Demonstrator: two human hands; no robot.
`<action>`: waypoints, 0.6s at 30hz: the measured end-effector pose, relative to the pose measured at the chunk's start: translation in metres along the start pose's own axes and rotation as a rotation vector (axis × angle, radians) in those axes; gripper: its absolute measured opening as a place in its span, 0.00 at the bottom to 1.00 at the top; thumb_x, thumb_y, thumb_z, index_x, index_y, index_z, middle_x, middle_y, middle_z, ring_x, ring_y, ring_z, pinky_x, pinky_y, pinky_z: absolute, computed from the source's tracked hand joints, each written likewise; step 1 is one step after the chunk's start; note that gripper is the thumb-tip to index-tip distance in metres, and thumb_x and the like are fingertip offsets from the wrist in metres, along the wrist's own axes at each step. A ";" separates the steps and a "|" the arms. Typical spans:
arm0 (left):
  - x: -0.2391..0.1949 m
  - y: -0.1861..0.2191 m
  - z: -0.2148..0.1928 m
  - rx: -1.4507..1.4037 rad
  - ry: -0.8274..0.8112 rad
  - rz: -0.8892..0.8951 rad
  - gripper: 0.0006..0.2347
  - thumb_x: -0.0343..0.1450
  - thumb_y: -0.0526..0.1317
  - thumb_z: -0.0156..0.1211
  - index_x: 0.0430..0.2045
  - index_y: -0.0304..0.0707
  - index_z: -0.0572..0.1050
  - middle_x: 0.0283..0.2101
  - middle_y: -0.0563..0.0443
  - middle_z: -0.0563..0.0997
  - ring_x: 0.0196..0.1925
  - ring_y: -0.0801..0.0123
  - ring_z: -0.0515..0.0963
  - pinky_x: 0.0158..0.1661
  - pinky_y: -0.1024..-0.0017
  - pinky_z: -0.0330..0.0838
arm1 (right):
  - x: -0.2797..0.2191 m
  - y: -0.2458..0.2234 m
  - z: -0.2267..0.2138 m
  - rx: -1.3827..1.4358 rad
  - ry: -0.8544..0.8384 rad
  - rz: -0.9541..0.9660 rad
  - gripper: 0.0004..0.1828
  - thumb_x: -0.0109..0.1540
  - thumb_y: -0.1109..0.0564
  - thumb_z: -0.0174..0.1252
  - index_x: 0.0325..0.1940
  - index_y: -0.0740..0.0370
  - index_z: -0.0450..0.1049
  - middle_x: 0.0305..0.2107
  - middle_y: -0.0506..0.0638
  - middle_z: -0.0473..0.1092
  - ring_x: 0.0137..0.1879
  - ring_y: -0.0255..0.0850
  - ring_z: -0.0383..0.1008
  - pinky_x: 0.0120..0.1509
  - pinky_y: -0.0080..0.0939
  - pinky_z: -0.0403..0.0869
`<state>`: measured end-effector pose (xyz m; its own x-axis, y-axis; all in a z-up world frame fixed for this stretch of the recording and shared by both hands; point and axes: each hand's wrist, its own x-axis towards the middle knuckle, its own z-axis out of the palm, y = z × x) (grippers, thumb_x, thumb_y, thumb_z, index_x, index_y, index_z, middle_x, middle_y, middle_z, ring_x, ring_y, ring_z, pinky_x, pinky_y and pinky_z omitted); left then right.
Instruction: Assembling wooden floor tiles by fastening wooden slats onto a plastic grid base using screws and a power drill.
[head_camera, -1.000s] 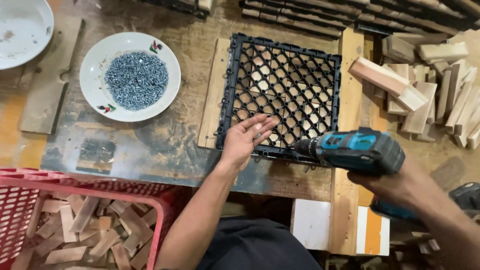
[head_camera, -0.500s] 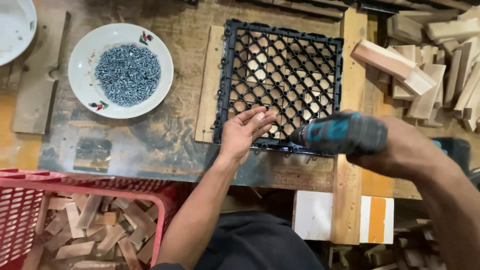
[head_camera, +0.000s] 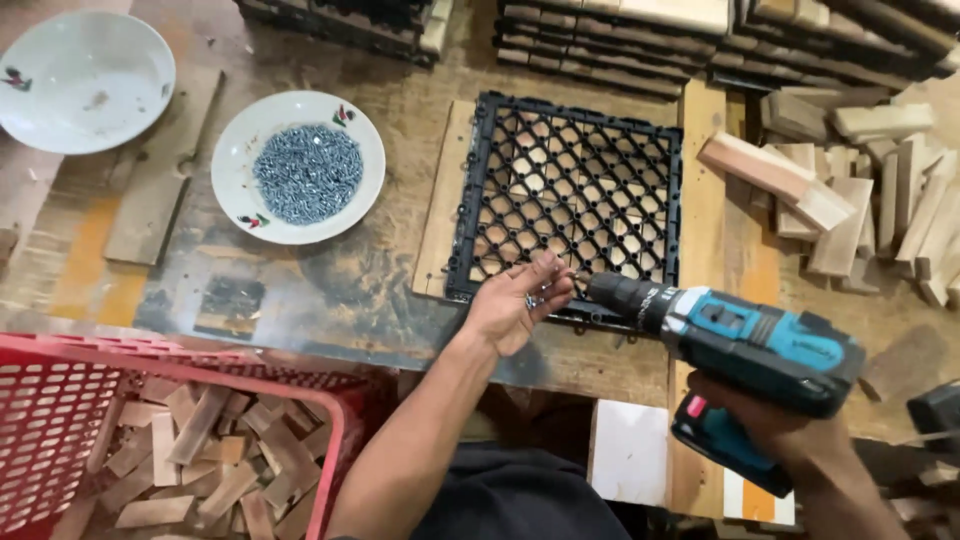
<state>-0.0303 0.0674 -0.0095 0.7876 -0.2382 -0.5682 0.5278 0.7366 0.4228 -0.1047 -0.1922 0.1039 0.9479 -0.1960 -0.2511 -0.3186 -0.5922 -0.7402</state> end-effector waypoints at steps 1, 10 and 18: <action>0.001 -0.006 -0.002 -0.048 -0.015 -0.038 0.15 0.67 0.40 0.69 0.40 0.26 0.80 0.40 0.43 0.84 0.35 0.70 0.84 0.39 0.75 0.84 | -0.002 0.011 0.002 0.018 0.003 -0.105 0.23 0.44 0.68 0.74 0.43 0.66 0.80 0.35 0.57 0.81 0.38 0.49 0.83 0.49 0.49 0.81; 0.026 -0.034 -0.034 -0.001 -0.093 -0.009 0.13 0.67 0.44 0.76 0.34 0.32 0.83 0.35 0.45 0.87 0.34 0.66 0.88 0.38 0.68 0.87 | 0.002 0.002 -0.004 -0.033 -0.153 -0.310 0.28 0.48 0.59 0.70 0.53 0.58 0.78 0.48 0.52 0.79 0.51 0.45 0.81 0.57 0.48 0.79; -0.039 0.022 -0.009 0.205 0.042 -0.034 0.16 0.75 0.39 0.51 0.49 0.18 0.75 0.47 0.28 0.81 0.49 0.49 0.84 0.52 0.62 0.82 | 0.015 -0.036 0.001 -0.323 -0.194 -0.234 0.29 0.50 0.58 0.69 0.57 0.52 0.78 0.43 0.50 0.82 0.42 0.42 0.84 0.48 0.45 0.83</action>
<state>-0.0522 0.0981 0.0158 0.7568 -0.2305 -0.6117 0.6106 0.5831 0.5358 -0.0795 -0.1732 0.1264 0.9663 0.1050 -0.2352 -0.0484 -0.8228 -0.5663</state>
